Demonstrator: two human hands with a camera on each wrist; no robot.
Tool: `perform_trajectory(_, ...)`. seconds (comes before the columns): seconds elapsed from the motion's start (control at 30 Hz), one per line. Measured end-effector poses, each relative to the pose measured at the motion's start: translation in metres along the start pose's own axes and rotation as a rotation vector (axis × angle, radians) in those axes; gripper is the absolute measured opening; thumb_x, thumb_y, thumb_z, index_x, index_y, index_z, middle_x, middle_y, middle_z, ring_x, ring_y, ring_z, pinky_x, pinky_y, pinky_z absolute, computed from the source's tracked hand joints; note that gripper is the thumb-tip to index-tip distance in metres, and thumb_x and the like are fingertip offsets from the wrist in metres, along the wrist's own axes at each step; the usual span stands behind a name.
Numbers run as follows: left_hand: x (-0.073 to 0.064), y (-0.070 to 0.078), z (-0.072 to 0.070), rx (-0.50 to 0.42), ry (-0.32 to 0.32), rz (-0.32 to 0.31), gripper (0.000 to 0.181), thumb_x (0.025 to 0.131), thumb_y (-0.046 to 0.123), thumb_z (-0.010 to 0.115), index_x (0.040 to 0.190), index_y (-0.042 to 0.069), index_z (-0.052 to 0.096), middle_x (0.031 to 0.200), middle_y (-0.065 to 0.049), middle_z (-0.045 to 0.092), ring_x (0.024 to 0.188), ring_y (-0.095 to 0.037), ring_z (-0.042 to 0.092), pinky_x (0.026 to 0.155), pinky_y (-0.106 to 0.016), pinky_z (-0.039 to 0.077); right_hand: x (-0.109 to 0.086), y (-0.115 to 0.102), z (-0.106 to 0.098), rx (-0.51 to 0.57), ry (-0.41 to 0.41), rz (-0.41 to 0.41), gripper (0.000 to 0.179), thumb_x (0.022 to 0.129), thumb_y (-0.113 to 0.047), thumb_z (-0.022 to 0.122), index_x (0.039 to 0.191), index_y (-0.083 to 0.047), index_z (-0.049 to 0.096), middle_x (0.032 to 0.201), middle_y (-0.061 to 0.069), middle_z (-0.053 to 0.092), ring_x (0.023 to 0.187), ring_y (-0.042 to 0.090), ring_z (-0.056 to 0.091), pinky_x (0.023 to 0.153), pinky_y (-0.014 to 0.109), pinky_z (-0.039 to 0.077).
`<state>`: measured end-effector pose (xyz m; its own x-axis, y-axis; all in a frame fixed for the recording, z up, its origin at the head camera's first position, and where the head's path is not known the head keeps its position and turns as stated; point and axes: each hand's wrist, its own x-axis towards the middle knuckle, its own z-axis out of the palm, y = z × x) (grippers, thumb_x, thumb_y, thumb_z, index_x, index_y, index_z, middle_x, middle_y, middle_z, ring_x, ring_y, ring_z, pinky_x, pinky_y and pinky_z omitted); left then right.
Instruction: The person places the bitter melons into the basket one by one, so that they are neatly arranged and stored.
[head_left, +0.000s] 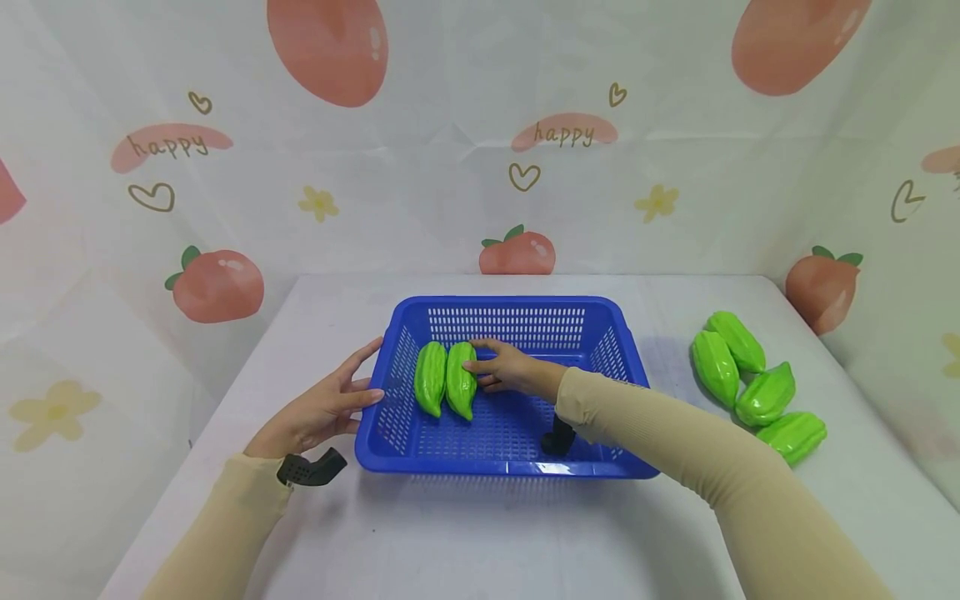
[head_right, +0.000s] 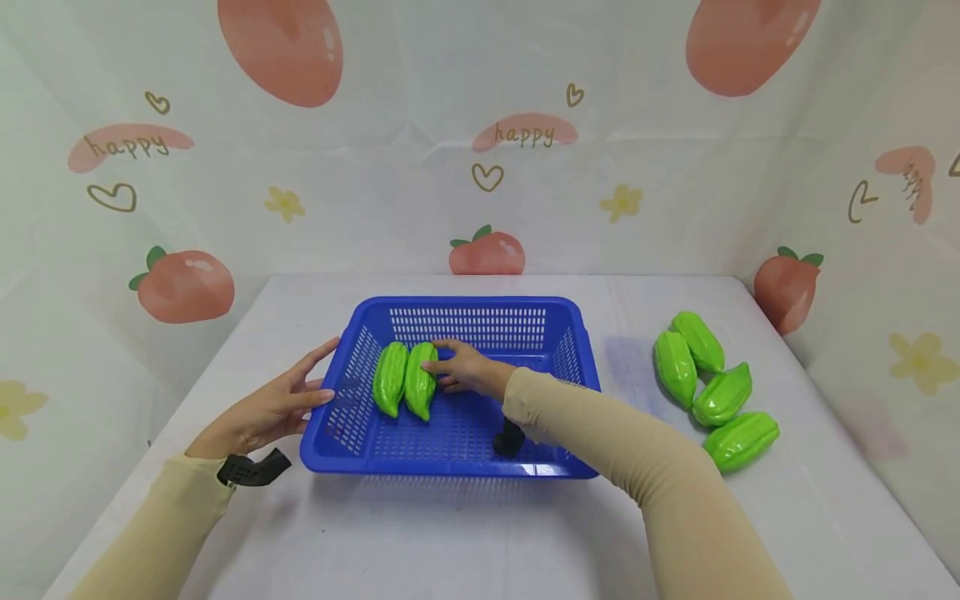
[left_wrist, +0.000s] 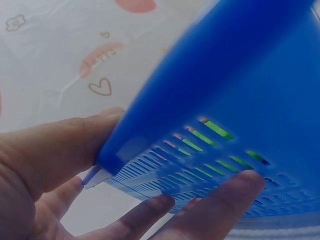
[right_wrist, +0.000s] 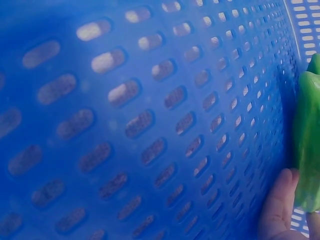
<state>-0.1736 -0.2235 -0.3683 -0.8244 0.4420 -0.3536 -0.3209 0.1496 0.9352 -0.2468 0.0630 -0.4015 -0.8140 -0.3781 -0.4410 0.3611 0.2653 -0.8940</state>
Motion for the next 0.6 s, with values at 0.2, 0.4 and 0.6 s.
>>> perform_trajectory(0.2,-0.0004,-0.0006,-0.0007,-0.007,-0.004,0.005,0.087,0.095,0.016,0.062,0.153,0.045,0.004,0.154,-0.023,0.03,0.111,-0.035,0.064,0.088,-0.053,0.054,-0.0008,-0.0015,0.0011,-0.006,0.015,0.004,0.062,0.096,-0.016,0.06,0.151,-0.013,0.031,0.149,0.021,0.038,0.113,0.036,0.061,0.096,0.043,0.052)
perform_trajectory(0.4,-0.0002,-0.0012,-0.0011,-0.016,-0.008,0.015,0.086,0.095,0.014,0.061,0.153,0.045,0.005,0.153,-0.023,0.031,0.111,-0.035,0.064,0.089,-0.053,0.054,-0.0016,-0.0017,0.0014,-0.002,0.014,0.009,0.062,0.096,-0.016,0.06,0.151,-0.013,0.031,0.152,0.02,0.033,0.114,0.036,0.06,0.097,0.043,0.052)
perform_trajectory(0.6,0.0004,-0.0012,-0.0003,-0.015,0.003,0.006,0.086,0.095,0.014,0.062,0.153,0.046,0.006,0.153,-0.024,0.031,0.112,-0.035,0.063,0.089,-0.053,0.053,-0.0031,-0.0017,0.001,0.004,0.011,0.008,0.062,0.096,-0.016,0.06,0.151,-0.012,0.031,0.155,0.019,0.028,0.116,0.037,0.059,0.098,0.043,0.051)
